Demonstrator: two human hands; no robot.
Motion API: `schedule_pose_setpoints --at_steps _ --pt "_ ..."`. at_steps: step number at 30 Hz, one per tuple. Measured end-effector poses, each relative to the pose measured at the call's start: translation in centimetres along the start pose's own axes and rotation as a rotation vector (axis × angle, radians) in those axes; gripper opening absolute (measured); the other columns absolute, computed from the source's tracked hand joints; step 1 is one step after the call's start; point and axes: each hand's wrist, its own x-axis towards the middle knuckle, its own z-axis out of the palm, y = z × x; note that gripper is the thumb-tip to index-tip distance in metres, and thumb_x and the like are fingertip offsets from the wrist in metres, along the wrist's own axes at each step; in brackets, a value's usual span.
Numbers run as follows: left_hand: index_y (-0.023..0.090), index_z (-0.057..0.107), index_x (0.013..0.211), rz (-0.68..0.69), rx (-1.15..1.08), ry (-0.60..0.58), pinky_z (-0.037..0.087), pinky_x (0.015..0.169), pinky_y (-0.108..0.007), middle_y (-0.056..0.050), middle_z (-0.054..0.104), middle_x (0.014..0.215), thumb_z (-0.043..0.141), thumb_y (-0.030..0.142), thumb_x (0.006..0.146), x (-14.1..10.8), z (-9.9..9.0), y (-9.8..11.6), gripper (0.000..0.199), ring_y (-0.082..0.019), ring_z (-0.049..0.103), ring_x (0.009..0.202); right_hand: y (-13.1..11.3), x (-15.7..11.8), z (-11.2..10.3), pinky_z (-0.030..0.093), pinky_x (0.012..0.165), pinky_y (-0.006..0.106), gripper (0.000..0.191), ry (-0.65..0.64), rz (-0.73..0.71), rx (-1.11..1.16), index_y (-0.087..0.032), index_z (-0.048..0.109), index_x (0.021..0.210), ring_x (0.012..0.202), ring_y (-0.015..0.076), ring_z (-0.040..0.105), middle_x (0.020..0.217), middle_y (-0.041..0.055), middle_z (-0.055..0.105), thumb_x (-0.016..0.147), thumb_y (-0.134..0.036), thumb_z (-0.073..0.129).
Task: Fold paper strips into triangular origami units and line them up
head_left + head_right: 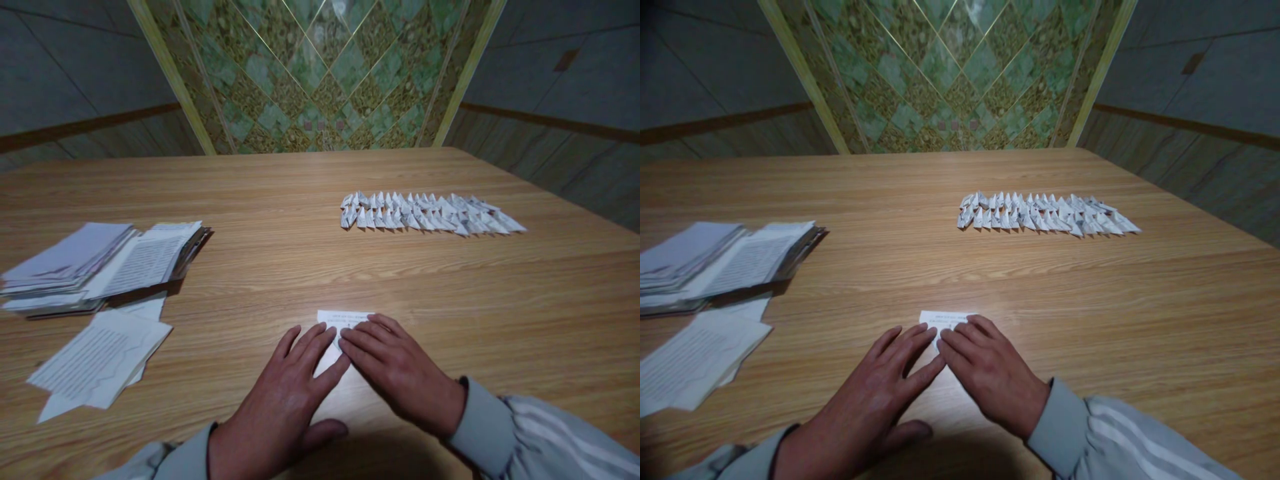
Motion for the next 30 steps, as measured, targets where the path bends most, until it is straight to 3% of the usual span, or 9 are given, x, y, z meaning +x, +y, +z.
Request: schedule_pose_setpoints --at_steps 5,8,13,17,20,23,26,30 --pt "0.029 0.034 0.153 -0.001 0.004 0.009 0.030 0.108 -0.064 -0.022 0.043 0.152 0.078 0.047 0.077 0.0 0.2 0.0 0.090 -0.042 0.041 0.138 -0.1 -1.3 -0.3 0.026 0.115 0.055 0.042 -0.091 0.082 -0.008 -0.026 0.050 0.142 0.126 0.0262 0.053 0.141 0.0036 0.060 0.101 -0.021 0.048" --pt "0.029 0.037 0.151 0.003 0.012 0.012 0.031 0.108 -0.065 -0.022 0.044 0.151 0.073 0.053 0.080 -0.1 0.1 0.0 0.084 -0.042 0.042 0.137 0.6 -1.5 -0.9 0.025 0.116 0.055 0.045 -0.111 0.087 -0.022 -0.028 0.049 0.143 0.129 0.0258 0.052 0.141 0.0029 0.060 0.099 -0.019 0.051" --pt "0.027 0.043 0.148 0.030 0.024 0.034 0.033 0.105 -0.065 -0.024 0.046 0.149 0.060 0.061 0.087 -0.2 0.2 -0.1 0.072 -0.042 0.044 0.135 0.3 -2.3 -1.6 0.019 0.118 0.056 0.044 -0.055 0.179 -0.117 -0.021 0.053 0.139 0.137 0.0294 0.045 0.140 0.0070 0.060 0.096 -0.020 0.053" --pt "0.028 0.041 0.150 0.027 0.028 0.055 0.030 0.108 -0.064 -0.022 0.045 0.150 0.060 0.060 0.088 -0.3 0.4 -0.3 0.071 -0.041 0.042 0.137 -0.9 -3.1 -1.6 0.019 0.118 0.052 0.045 -0.091 0.106 -0.066 -0.022 0.050 0.142 0.135 0.0266 0.046 0.144 0.0047 0.057 0.098 -0.026 0.053" --pt "0.029 0.040 0.150 0.034 0.028 0.057 0.030 0.108 -0.064 -0.021 0.045 0.150 0.058 0.062 0.088 -0.4 0.5 -0.4 0.072 -0.041 0.042 0.137 -0.4 -3.1 -2.1 0.017 0.117 0.054 0.037 -0.073 0.199 -0.066 -0.023 0.056 0.135 0.130 0.0274 0.049 0.137 0.0045 0.063 0.097 -0.024 0.055" --pt "0.029 0.041 0.150 0.037 0.030 0.059 0.031 0.107 -0.064 -0.022 0.046 0.149 0.058 0.063 0.088 -0.3 0.5 -0.3 0.073 -0.041 0.042 0.136 0.9 -1.9 -3.1 0.018 0.114 0.055 0.025 -0.092 0.259 -0.039 -0.024 0.065 0.120 0.119 0.0271 0.054 0.121 0.0046 0.070 0.096 -0.023 0.056" --pt "0.027 0.045 0.147 0.016 0.034 0.077 0.032 0.105 -0.064 -0.022 0.049 0.145 0.062 0.062 0.086 0.1 0.2 0.3 0.073 -0.042 0.045 0.132 1.6 0.6 -3.5 0.037 0.097 0.043 0.015 -0.136 0.318 0.043 -0.022 0.069 0.102 0.098 0.0224 0.058 0.096 0.0047 0.072 0.098 -0.023 0.054" --pt "0.028 0.048 0.144 -0.052 0.021 0.089 0.033 0.105 -0.063 -0.018 0.054 0.139 0.068 0.053 0.086 0.7 -0.2 1.1 0.067 -0.039 0.048 0.126 1.2 4.0 -2.7 0.039 0.082 0.036 0.020 -0.225 0.445 0.029 -0.018 0.067 0.104 0.098 0.0259 0.055 0.104 0.0101 0.066 0.087 -0.027 0.070"
